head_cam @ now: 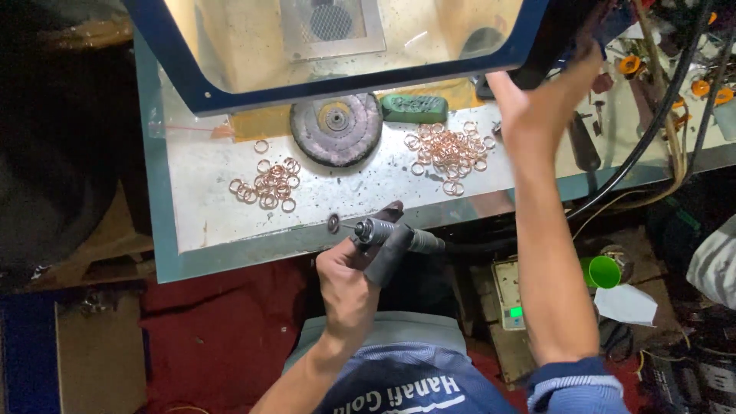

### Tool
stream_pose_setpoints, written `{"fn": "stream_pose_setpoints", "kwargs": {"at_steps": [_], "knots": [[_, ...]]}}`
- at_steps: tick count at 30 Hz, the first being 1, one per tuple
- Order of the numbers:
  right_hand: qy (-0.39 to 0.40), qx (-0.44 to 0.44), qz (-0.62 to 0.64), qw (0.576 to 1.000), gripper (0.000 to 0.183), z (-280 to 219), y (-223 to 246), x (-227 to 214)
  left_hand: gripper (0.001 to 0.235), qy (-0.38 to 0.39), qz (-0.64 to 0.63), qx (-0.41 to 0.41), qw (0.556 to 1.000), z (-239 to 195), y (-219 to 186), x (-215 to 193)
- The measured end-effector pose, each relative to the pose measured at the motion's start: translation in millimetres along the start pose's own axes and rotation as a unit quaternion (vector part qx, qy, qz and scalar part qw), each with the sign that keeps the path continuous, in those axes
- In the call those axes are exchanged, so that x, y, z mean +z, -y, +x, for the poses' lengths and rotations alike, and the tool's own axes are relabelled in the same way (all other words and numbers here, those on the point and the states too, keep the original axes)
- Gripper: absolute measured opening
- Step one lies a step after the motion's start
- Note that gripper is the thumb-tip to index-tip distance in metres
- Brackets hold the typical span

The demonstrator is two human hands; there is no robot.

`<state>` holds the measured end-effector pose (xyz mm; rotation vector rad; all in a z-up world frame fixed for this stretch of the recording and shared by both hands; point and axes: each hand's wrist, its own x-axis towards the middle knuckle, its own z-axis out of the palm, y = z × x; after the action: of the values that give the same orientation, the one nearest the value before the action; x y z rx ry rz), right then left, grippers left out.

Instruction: The person uses a rotary tool with a wire brush to polish small copper-colored rings one by one. They hold each ring with a finger guard and rotate it against the spinning brush, then place the finished ring into a growing pile on the workbench.

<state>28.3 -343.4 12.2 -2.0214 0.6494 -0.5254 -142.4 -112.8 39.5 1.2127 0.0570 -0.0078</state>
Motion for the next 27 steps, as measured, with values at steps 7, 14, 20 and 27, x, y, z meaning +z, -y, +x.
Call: {"fn": "stream_pose_setpoints", "kwargs": {"at_steps": [7,14,20,27], "knots": [[-0.007,-0.030,0.103,0.994,0.111,13,-2,26,0.022,-0.040,0.025,-0.010,0.999,-13,30,-15],[-0.005,-0.009,0.049,0.999,0.142,28,-29,29,0.022,-0.010,-0.016,-0.024,1.000,-8,11,-5],[0.012,-0.072,0.111,0.991,0.131,31,-34,25,0.024,-0.026,0.002,-0.034,0.999,-9,12,-6],[0.061,0.027,0.044,0.997,0.137,-45,39,-20,0.023,0.014,-0.045,-0.013,0.999,-7,-4,2]]}}
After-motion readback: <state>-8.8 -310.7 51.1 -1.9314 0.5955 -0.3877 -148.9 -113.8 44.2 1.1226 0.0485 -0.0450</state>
